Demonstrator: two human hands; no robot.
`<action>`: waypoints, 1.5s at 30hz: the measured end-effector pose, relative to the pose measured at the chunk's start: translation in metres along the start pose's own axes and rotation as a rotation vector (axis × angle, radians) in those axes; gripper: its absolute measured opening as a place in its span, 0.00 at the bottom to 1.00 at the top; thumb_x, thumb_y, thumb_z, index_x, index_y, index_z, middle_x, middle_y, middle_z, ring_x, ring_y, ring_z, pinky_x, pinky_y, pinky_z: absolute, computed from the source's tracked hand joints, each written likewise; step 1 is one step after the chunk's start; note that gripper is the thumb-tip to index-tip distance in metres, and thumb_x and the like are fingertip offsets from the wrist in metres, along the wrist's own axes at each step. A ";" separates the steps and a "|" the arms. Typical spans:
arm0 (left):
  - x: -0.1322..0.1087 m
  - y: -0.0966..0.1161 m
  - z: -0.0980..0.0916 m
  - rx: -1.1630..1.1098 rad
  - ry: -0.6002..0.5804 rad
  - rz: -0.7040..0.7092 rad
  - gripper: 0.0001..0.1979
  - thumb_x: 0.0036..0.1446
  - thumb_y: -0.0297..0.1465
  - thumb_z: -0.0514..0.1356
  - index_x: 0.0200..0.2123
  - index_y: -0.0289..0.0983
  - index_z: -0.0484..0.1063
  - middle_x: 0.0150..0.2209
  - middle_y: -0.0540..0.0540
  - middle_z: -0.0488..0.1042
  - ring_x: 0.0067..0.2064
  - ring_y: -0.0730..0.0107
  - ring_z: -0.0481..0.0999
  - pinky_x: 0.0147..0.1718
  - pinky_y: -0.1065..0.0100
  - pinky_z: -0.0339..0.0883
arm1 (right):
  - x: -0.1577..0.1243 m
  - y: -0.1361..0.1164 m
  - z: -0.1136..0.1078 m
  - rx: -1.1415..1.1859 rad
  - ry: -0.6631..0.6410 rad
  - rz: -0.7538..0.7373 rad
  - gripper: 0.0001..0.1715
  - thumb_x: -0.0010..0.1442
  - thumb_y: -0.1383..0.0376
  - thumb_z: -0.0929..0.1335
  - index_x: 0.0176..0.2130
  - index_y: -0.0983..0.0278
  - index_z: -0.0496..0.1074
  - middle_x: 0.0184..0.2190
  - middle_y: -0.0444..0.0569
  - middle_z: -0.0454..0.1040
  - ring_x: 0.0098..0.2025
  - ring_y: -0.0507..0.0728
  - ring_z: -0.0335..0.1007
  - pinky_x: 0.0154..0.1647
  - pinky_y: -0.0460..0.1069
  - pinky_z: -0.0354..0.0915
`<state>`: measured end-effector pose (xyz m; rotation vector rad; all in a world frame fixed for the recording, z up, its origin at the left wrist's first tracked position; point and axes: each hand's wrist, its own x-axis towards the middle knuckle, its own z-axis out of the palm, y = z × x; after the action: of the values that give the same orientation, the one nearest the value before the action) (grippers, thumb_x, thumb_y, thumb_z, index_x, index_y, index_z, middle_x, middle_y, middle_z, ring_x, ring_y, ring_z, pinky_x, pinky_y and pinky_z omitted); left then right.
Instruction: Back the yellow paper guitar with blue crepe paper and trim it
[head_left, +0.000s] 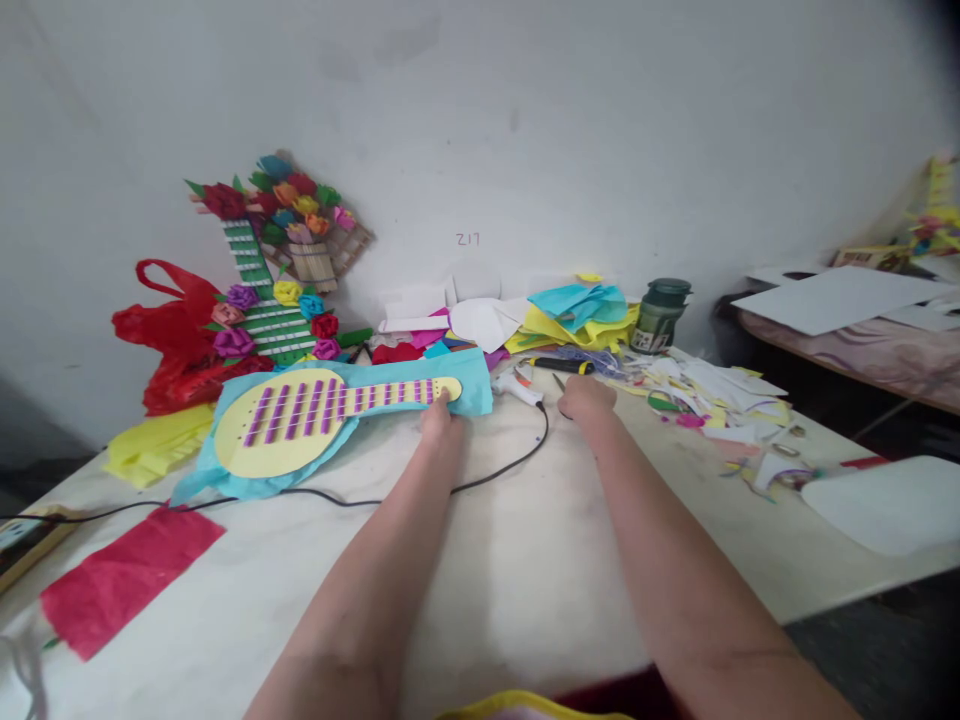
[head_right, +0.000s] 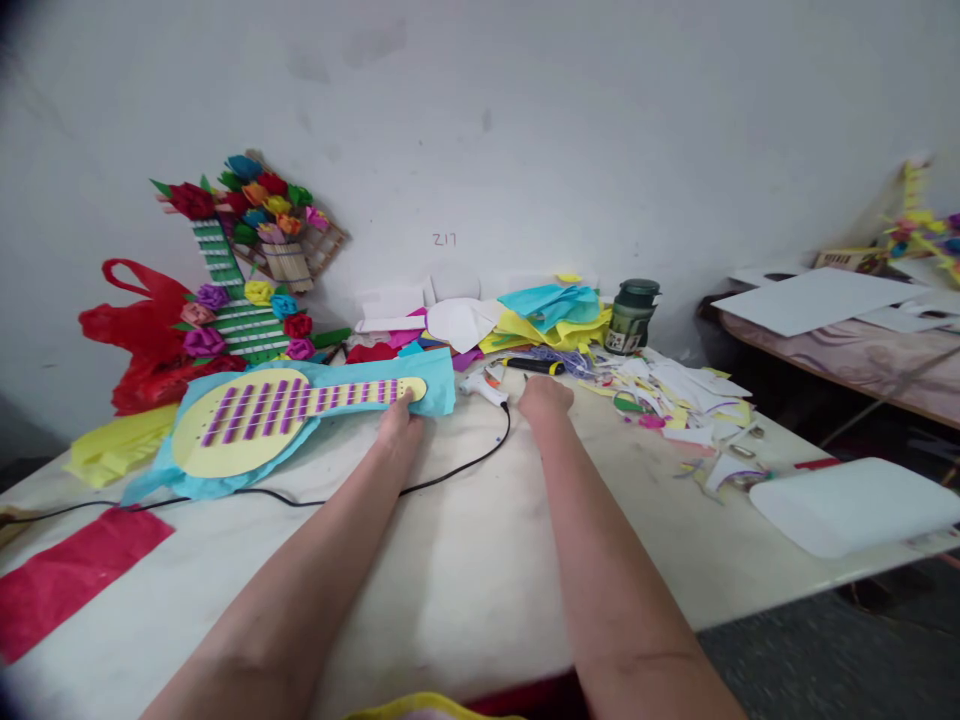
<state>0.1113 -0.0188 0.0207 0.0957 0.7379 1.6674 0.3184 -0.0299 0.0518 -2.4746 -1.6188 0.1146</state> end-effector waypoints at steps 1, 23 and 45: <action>0.002 0.002 0.000 0.004 0.027 0.042 0.17 0.52 0.20 0.57 0.45 0.38 0.66 0.44 0.44 0.73 0.47 0.66 0.73 0.43 0.67 0.70 | -0.001 0.001 -0.003 0.006 0.007 0.002 0.19 0.48 0.66 0.69 0.42 0.67 0.73 0.41 0.61 0.72 0.45 0.61 0.69 0.41 0.51 0.63; 0.030 0.030 0.007 -0.040 0.097 0.231 0.14 0.50 0.19 0.58 0.41 0.33 0.68 0.46 0.40 0.72 0.48 0.65 0.72 0.40 0.70 0.71 | -0.050 -0.051 -0.010 1.142 -0.686 -0.465 0.22 0.51 0.50 0.68 0.33 0.66 0.64 0.23 0.45 0.70 0.22 0.52 0.71 0.15 0.45 0.66; 0.032 0.026 0.011 -0.007 0.012 0.222 0.12 0.52 0.23 0.58 0.42 0.32 0.68 0.42 0.40 0.74 0.46 0.66 0.74 0.40 0.69 0.70 | -0.082 -0.089 0.016 1.049 -0.803 -0.409 0.32 0.45 0.40 0.66 0.33 0.64 0.62 0.19 0.45 0.69 0.20 0.53 0.69 0.12 0.43 0.60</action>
<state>0.0866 0.0132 0.0322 0.1684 0.7518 1.8830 0.2027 -0.0685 0.0509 -1.2898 -1.5878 1.5680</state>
